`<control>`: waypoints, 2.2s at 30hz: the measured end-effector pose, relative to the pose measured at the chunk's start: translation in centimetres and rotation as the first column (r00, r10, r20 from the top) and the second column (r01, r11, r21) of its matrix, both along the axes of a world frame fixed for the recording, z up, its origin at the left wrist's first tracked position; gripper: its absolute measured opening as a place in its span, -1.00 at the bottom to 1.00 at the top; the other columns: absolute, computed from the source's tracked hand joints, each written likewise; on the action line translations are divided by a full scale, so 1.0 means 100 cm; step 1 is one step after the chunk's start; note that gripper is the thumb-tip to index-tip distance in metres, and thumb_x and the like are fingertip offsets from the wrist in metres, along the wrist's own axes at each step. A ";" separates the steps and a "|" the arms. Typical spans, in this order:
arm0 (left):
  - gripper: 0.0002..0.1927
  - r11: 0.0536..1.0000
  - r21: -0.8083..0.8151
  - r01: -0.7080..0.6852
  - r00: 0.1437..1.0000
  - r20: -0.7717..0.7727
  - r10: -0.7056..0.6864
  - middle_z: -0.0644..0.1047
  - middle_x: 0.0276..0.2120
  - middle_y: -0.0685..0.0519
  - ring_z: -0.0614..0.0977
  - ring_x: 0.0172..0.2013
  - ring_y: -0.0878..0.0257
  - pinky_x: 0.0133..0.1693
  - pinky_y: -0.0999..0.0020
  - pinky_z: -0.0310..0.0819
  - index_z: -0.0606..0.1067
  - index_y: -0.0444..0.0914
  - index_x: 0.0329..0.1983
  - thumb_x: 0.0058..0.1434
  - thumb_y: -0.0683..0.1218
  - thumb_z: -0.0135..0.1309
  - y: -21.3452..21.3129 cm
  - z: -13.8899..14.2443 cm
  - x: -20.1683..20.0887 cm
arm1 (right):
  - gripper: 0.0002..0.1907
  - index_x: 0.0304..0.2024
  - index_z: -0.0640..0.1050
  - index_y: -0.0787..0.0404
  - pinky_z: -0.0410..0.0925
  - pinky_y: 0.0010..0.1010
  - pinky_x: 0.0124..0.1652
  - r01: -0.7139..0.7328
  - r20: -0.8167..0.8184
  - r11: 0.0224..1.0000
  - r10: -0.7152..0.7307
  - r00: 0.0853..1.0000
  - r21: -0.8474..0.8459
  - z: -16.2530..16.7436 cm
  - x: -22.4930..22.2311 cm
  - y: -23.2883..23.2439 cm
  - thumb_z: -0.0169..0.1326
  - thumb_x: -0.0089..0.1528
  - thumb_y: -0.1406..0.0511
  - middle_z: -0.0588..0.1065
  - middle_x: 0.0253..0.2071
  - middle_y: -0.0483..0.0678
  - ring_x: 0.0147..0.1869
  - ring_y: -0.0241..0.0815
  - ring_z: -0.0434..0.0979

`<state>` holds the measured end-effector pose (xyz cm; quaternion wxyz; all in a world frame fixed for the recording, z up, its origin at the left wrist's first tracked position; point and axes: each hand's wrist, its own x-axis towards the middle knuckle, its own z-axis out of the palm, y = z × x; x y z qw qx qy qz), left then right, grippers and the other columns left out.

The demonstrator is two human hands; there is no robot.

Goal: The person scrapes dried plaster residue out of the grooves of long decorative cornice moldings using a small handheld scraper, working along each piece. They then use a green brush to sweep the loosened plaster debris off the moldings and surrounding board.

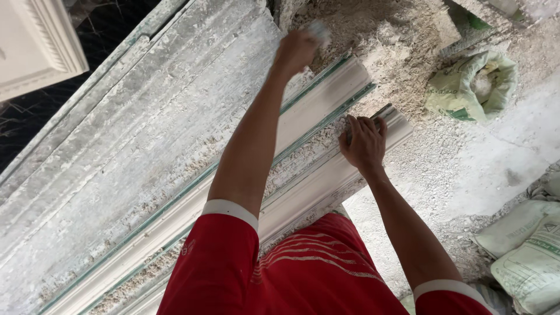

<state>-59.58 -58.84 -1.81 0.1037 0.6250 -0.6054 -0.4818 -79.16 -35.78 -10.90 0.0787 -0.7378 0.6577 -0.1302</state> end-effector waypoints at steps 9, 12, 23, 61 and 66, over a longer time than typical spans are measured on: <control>-0.74 0.952 0.304 -0.026 0.977 0.211 -0.041 0.62 -0.39 0.08 0.29 -0.71 0.37 -0.68 0.42 0.20 0.58 -0.10 -0.03 0.42 0.00 -0.11 0.027 0.020 0.122 | -0.55 0.19 0.54 0.21 0.03 0.03 0.43 -0.011 0.015 1.000 0.012 1.000 -0.008 0.002 -0.003 0.004 0.06 0.32 0.15 0.62 -0.01 0.02 0.25 -0.07 0.53; -0.71 0.922 0.012 0.386 0.822 0.449 -0.350 0.62 -0.38 -0.07 0.39 -0.63 0.34 -0.62 0.40 0.28 0.60 -0.15 0.02 0.53 -0.04 -0.15 0.015 0.032 0.113 | -0.53 0.21 0.54 0.20 0.02 0.03 0.44 -0.019 -0.013 1.000 0.019 1.000 -0.008 -0.002 -0.003 0.003 0.06 0.32 0.13 0.62 -0.01 0.02 0.24 -0.07 0.54; -0.26 0.565 -0.314 0.763 0.465 0.874 -0.142 0.34 0.32 0.09 0.62 -0.16 0.05 -0.41 0.29 0.59 0.37 -0.17 0.34 0.02 -0.22 0.22 0.056 -0.030 0.086 | -0.56 0.23 0.53 0.15 0.03 0.03 0.45 -0.015 0.010 1.000 0.015 1.000 -0.024 -0.006 -0.004 0.003 0.03 0.36 0.12 0.62 0.02 -0.01 0.26 -0.10 0.53; -0.59 0.857 -0.387 0.340 0.927 0.292 -0.236 0.59 0.02 -0.08 0.71 -0.24 0.00 -0.25 0.01 0.68 0.38 -0.17 0.31 0.40 -0.12 -0.11 0.097 -0.016 0.024 | -0.58 0.14 0.55 0.22 0.02 0.00 0.42 -0.036 -0.009 0.996 0.035 0.999 -0.079 0.010 0.005 -0.002 0.04 0.31 0.15 0.61 -0.01 0.04 0.23 -0.07 0.53; -0.52 0.700 -0.511 0.498 0.839 0.486 -0.242 0.58 -0.05 -0.18 0.71 -0.35 0.04 -0.46 0.14 0.68 0.39 -0.24 0.27 0.26 -0.16 0.00 0.076 -0.026 -0.026 | -0.58 0.15 0.55 0.22 0.03 -0.01 0.42 -0.025 0.005 0.999 0.025 1.000 -0.027 0.010 0.003 -0.001 0.04 0.33 0.15 0.62 -0.02 0.03 0.23 -0.09 0.53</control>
